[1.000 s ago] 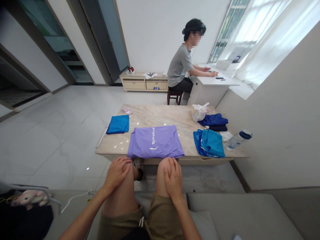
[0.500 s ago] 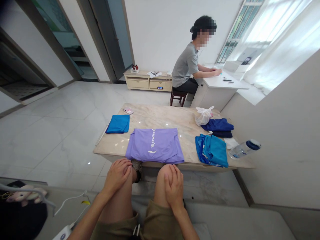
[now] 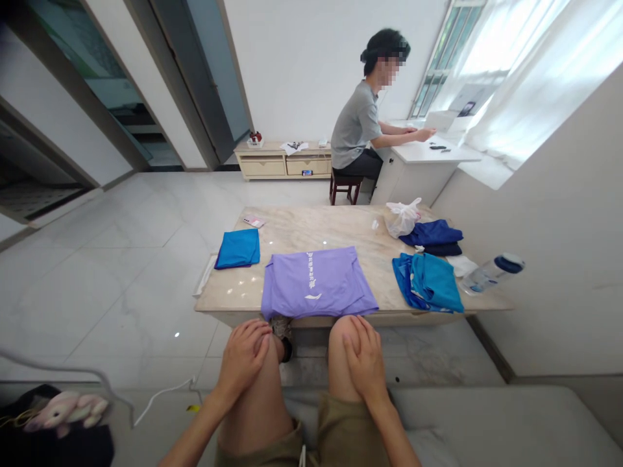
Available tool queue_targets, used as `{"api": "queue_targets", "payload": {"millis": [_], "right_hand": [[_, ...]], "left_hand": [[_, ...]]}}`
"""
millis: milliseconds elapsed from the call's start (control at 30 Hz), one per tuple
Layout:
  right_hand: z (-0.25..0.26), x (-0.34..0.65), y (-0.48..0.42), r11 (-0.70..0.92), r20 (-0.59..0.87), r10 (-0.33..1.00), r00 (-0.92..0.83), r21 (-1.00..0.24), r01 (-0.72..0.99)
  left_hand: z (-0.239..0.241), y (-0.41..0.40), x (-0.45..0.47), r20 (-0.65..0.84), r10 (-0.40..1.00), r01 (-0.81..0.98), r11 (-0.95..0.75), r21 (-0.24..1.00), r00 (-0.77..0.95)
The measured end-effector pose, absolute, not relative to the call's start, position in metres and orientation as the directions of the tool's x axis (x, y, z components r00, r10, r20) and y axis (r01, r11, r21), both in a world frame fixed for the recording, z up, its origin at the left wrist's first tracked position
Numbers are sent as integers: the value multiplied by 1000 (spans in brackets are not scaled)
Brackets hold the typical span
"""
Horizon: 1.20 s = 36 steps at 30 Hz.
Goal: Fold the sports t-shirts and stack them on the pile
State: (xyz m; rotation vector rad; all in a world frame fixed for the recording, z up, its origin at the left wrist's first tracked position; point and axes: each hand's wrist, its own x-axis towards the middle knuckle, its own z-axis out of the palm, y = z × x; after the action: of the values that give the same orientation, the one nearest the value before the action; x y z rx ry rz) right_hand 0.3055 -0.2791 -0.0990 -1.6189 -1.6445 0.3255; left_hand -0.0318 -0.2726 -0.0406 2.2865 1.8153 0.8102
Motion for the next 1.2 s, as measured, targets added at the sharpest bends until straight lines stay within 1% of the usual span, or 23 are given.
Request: {"api": "queue_targets", "payload": {"millis": [133, 300, 500, 867, 1033, 1200], "right_hand": [[-95, 290, -276, 141, 353, 926, 134, -651, 746], [-90, 277, -274, 152, 353, 928, 120, -653, 742], [-94, 286, -277, 176, 359, 926, 112, -675, 717], [-93, 316, -281, 198, 400, 911, 104, -644, 739], [-97, 314, -280, 215, 395, 916, 74, -636, 741], [-97, 310, -280, 204, 376, 924, 68, -636, 744]], "left_hand": [[-43, -274, -40, 347, 921, 863, -313, 396, 175], [-41, -271, -37, 333, 926, 871, -307, 384, 179], [-38, -265, -19, 313, 937, 894, -266, 360, 153], [-32, -253, 12, 281, 954, 928, -197, 316, 107], [-32, -256, 19, 303, 948, 921, -206, 331, 103], [-30, -260, 17, 291, 951, 906, -211, 367, 104]]}}
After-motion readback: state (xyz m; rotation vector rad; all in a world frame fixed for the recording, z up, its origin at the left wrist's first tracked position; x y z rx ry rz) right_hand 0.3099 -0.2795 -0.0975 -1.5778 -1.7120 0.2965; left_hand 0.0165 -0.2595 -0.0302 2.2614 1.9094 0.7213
